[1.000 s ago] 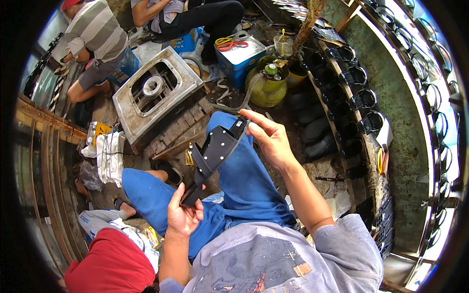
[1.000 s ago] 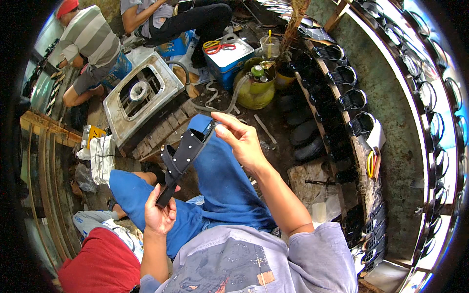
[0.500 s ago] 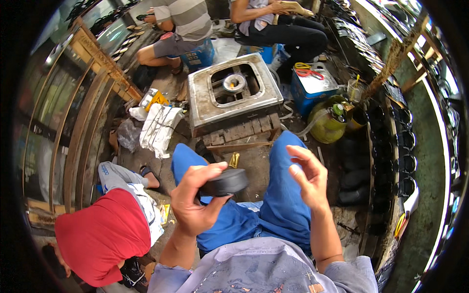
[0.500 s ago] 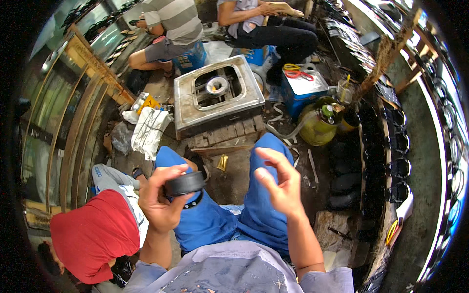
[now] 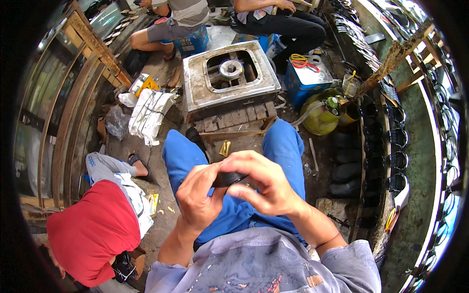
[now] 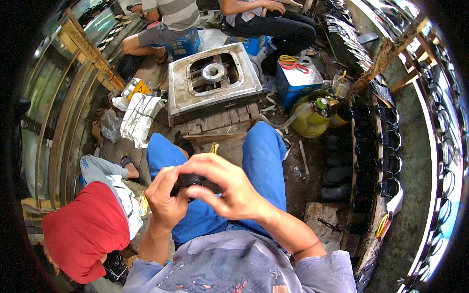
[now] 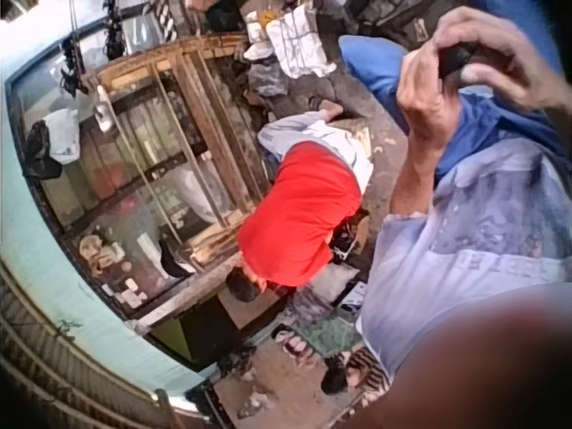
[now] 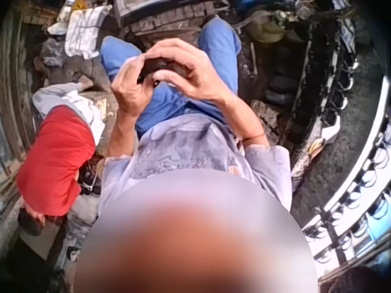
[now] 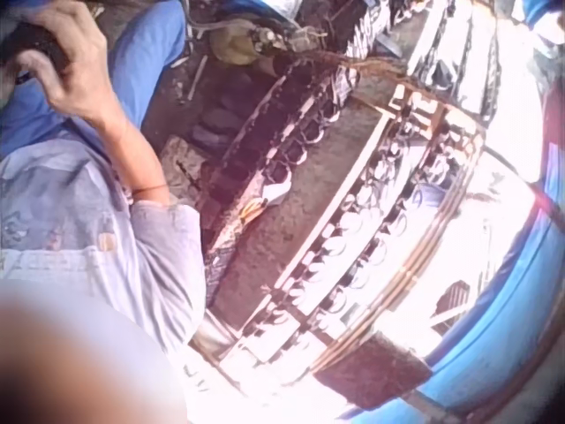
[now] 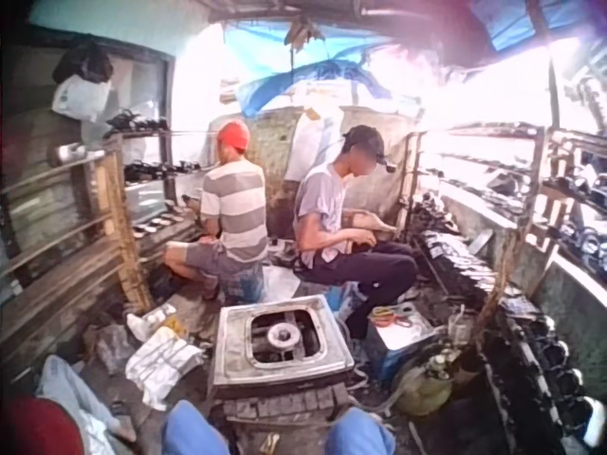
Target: The person assembles black sandals by hand, pressing the sole onto the upper and adjusting the fit. They repeatedly pick up sandals, align parts, and place finished units on a nearby shelf.
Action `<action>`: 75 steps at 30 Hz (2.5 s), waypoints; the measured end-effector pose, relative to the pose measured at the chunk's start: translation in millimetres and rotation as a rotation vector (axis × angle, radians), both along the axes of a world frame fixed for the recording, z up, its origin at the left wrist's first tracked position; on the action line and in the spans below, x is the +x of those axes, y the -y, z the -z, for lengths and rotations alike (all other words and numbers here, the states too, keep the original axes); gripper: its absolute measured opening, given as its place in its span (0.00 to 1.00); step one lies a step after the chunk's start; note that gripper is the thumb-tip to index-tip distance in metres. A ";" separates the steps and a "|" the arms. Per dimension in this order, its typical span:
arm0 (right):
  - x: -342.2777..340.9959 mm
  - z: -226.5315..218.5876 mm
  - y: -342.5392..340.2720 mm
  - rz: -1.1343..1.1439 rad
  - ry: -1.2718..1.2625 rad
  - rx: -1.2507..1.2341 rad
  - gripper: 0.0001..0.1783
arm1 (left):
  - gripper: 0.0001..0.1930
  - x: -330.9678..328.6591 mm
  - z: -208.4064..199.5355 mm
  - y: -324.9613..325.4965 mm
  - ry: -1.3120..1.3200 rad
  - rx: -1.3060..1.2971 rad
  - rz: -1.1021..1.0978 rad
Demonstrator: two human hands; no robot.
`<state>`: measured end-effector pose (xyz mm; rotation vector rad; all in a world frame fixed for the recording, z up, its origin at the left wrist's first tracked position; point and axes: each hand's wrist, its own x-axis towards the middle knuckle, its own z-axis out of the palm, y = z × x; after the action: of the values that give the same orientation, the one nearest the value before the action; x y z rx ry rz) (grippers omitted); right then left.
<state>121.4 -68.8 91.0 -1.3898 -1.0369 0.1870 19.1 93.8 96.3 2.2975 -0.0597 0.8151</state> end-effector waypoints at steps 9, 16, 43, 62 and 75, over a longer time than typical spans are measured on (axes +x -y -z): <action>-3.2 2.2 -2.8 0.070 0.041 0.020 0.25 | 0.19 4.6 1.1 8.0 -0.006 0.041 0.001; -0.9 10.9 5.4 0.114 0.018 0.035 0.26 | 0.25 6.4 5.6 0.8 -0.017 0.055 0.093; 33.7 55.4 78.6 -0.019 -0.729 0.564 0.22 | 0.17 -19.6 39.3 -28.6 -0.005 -0.610 0.359; 15.8 118.7 140.4 0.508 -0.795 0.190 0.19 | 0.21 14.3 65.1 3.1 -0.289 -1.099 0.418; -280.6 259.9 389.4 1.496 -1.076 0.568 0.31 | 0.20 79.4 150.9 -24.8 -0.826 -1.156 0.251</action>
<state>-159.2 -458.2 -168.9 -0.9625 0.8752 -0.4192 98.5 118.6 -54.6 1.2960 0.3851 -0.2735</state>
